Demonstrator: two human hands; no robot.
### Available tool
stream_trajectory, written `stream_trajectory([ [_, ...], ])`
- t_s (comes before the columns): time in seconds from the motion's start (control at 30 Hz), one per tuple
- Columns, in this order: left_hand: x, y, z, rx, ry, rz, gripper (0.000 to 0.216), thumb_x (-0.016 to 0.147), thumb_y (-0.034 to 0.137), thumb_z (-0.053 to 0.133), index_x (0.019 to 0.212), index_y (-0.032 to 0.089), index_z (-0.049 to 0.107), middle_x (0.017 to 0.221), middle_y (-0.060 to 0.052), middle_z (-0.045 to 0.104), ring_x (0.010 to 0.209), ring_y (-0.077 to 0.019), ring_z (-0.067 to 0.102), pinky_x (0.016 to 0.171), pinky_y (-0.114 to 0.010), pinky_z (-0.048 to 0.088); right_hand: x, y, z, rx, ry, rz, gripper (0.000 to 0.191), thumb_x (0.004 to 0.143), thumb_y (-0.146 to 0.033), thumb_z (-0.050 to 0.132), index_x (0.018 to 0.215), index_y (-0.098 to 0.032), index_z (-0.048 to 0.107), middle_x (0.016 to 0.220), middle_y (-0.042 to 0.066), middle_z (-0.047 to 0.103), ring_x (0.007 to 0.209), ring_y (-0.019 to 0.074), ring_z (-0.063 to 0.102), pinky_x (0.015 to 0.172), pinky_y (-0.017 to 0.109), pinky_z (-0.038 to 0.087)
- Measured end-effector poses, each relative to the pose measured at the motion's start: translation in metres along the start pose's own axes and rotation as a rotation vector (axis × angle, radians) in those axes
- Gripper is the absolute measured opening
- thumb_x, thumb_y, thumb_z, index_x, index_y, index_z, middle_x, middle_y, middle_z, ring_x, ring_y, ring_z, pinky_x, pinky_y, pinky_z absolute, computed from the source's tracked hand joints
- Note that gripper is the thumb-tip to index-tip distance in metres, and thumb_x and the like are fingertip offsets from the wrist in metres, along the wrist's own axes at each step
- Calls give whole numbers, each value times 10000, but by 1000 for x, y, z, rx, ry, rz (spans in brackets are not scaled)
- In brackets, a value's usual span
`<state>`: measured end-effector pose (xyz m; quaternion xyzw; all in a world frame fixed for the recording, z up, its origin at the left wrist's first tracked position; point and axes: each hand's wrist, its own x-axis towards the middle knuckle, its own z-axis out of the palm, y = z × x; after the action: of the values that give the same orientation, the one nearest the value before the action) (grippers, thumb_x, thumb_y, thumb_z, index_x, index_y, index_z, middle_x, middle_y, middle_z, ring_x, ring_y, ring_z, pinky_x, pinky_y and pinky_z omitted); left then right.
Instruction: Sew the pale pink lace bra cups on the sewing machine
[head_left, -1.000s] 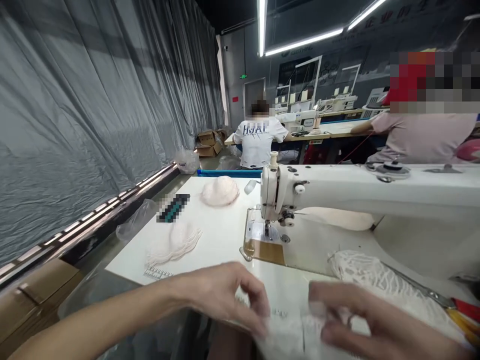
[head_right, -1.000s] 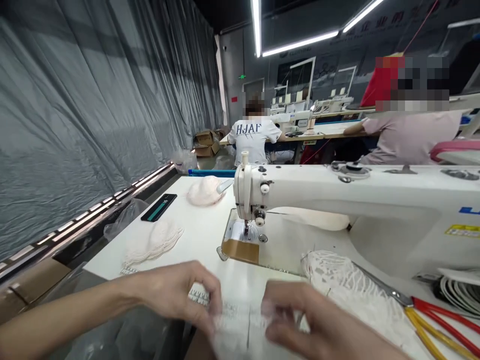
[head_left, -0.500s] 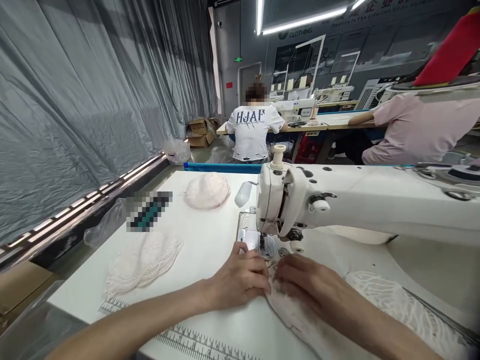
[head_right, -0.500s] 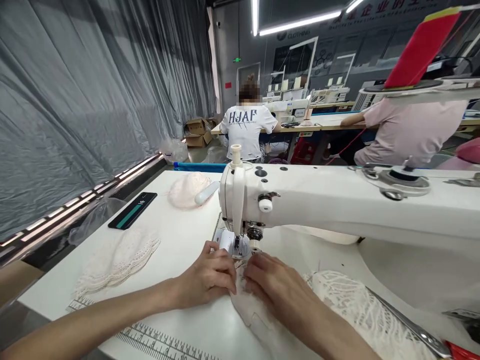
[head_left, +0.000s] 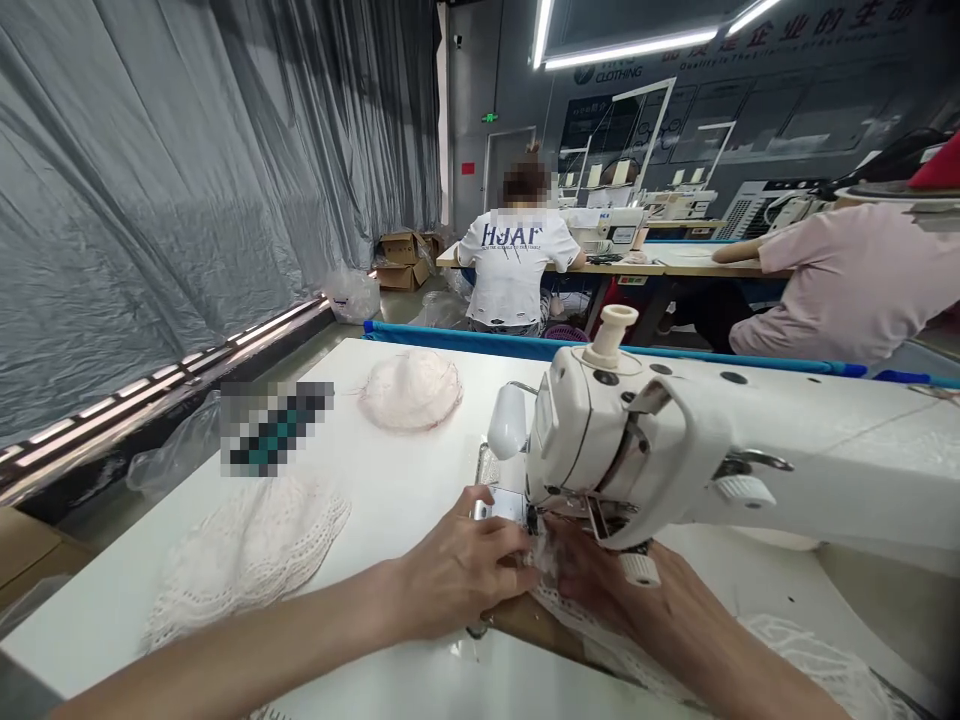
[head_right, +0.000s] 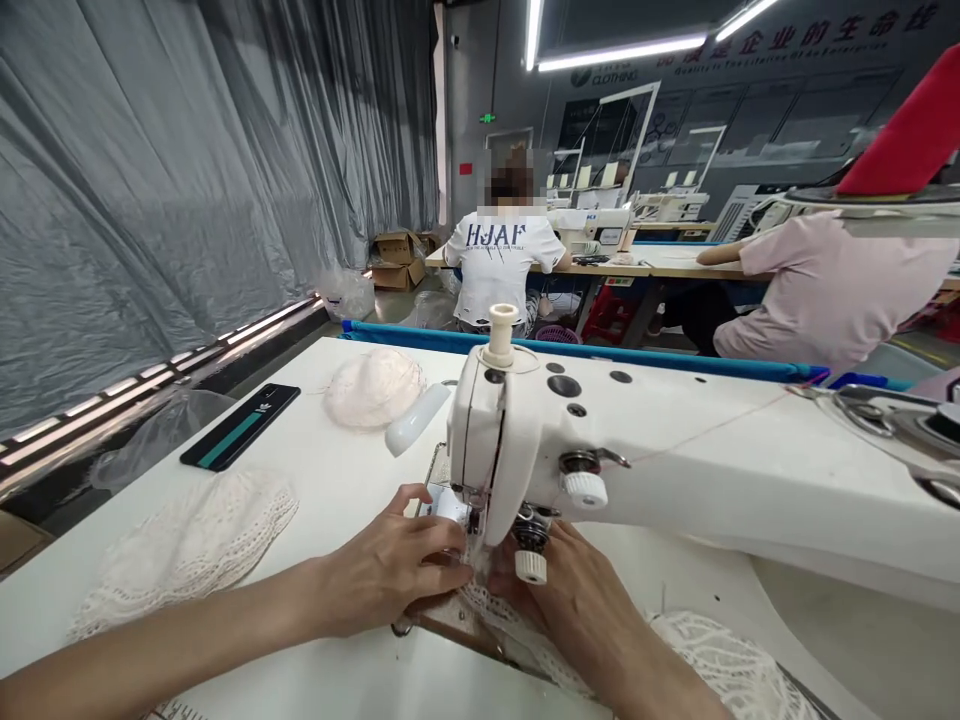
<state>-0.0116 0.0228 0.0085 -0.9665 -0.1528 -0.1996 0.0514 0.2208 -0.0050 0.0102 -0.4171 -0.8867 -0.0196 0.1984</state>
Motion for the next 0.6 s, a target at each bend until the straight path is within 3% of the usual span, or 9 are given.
stream_trajectory([
  [0.13, 4, -7, 4, -11, 55, -8, 217, 860, 69, 470, 1017, 172, 579, 994, -46, 597, 768, -98, 552, 954, -397, 258, 4, 8, 1, 115, -125, 155, 152, 826, -174, 521, 858, -215, 664, 827, 60, 707, 703, 207, 657, 602, 297, 523],
  [0.23, 4, -4, 3, 7, 67, -9, 196, 868, 80, 467, 1015, 146, 578, 989, -62, 595, 787, -110, 553, 950, -399, 271, 4, 8, 0, 133, -149, 161, 189, 836, -177, 506, 935, -209, 664, 873, 73, 711, 756, 232, 662, 622, 318, 527],
  [0.37, 4, 8, -4, 30, 38, -25, 162, 863, 80, 473, 961, 141, 587, 968, -60, 597, 838, -129, 547, 901, -371, 318, -5, 3, 2, 106, -88, 112, 216, 852, -190, 486, 951, -241, 671, 848, 60, 712, 792, 227, 666, 663, 313, 546],
  [0.5, 4, 11, -6, 21, 22, -35, 175, 873, 73, 449, 921, 162, 591, 956, -47, 601, 825, -120, 540, 872, -348, 334, -15, 1, 7, 48, -21, 35, 298, 843, -253, 525, 1125, -263, 620, 975, 77, 704, 888, 255, 654, 752, 371, 546],
  [0.6, 4, 5, 0, 13, 36, -47, 162, 865, 96, 467, 956, 162, 583, 939, -52, 589, 823, -130, 541, 921, -385, 306, -14, 4, 11, 111, -39, 108, 230, 868, -291, 490, 1014, -274, 666, 955, 72, 705, 864, 254, 657, 711, 364, 545],
])
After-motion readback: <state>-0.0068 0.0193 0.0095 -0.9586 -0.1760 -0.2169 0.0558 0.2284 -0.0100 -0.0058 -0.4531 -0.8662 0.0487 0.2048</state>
